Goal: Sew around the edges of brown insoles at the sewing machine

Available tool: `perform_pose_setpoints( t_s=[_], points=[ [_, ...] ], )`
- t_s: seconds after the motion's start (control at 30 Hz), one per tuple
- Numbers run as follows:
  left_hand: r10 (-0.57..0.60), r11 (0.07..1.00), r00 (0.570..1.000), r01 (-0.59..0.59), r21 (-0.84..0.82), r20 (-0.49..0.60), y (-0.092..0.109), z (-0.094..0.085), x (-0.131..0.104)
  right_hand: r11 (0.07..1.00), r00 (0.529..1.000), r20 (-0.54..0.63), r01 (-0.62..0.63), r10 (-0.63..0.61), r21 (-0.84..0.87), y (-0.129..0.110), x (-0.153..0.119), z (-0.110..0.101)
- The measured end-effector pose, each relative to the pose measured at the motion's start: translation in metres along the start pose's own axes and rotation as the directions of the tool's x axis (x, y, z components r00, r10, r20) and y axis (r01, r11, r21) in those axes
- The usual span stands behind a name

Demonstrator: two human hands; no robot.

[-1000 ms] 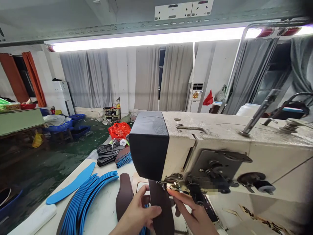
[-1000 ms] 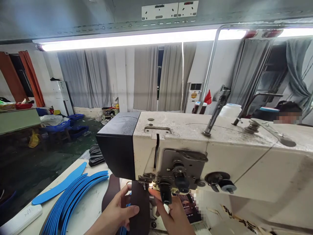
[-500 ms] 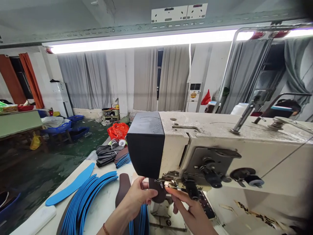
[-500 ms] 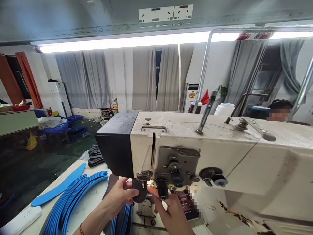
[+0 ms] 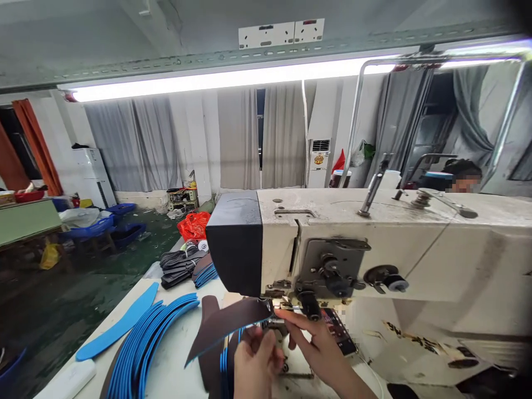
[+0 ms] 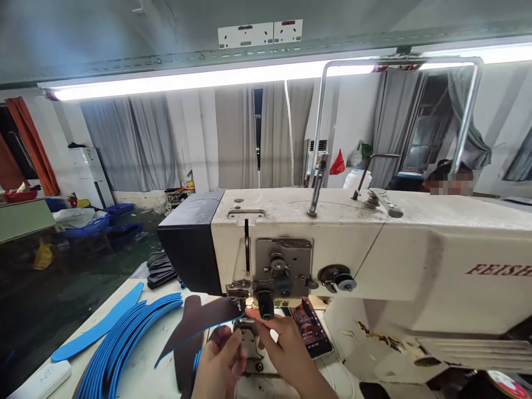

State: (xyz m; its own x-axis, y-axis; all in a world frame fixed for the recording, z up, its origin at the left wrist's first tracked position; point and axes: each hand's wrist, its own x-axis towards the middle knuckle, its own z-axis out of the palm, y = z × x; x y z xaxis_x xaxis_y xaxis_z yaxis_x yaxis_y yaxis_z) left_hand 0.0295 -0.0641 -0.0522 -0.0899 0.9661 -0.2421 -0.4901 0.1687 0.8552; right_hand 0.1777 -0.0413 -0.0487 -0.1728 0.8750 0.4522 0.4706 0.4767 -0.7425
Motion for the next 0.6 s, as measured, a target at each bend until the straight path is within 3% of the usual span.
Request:
perform_pose_setpoints(
  t_s=[0.07,0.13,0.17,0.23,0.3,0.37,0.5,0.6],
  points=[
    [0.146,0.978,0.984,-0.159,0.137,0.103,0.014,-0.010,-0.001,1.000,1.000,0.007,0.002,-0.002,0.001,0.001,0.000,0.001],
    [0.380,0.858,0.916,-0.402,0.320,0.130,0.043,-0.015,0.011,1.000,1.000,0.013,0.014,-0.014,-0.005,0.001,-0.001,0.002],
    [0.368,0.800,0.915,-0.402,0.445,0.164,0.060,-0.016,0.021,1.000,1.000,0.010,0.019,-0.019,-0.010,0.001,-0.001,0.003],
    [0.119,0.741,0.947,-0.284,0.608,0.297,0.093,-0.013,0.043,1.000,1.000,0.005,0.020,-0.020,-0.013,0.001,-0.002,0.003],
    [-0.046,0.718,0.931,-0.222,0.660,0.363,0.116,-0.008,0.062,1.000,1.000,0.010,0.009,-0.009,-0.001,0.000,-0.002,0.002],
    [-0.168,0.720,0.893,-0.178,0.671,0.417,0.126,-0.007,0.070,1.000,1.000,0.021,-0.002,0.002,0.017,-0.001,-0.002,0.002],
    [-0.331,0.732,0.816,-0.096,0.675,0.475,0.119,-0.014,0.059,1.000,1.000,0.017,-0.018,0.018,0.025,0.001,-0.002,0.003],
    [-0.286,0.816,0.799,-0.087,0.572,0.529,0.102,-0.021,0.046,1.000,1.000,0.001,-0.018,0.018,0.016,0.004,-0.003,0.004]
  ],
)
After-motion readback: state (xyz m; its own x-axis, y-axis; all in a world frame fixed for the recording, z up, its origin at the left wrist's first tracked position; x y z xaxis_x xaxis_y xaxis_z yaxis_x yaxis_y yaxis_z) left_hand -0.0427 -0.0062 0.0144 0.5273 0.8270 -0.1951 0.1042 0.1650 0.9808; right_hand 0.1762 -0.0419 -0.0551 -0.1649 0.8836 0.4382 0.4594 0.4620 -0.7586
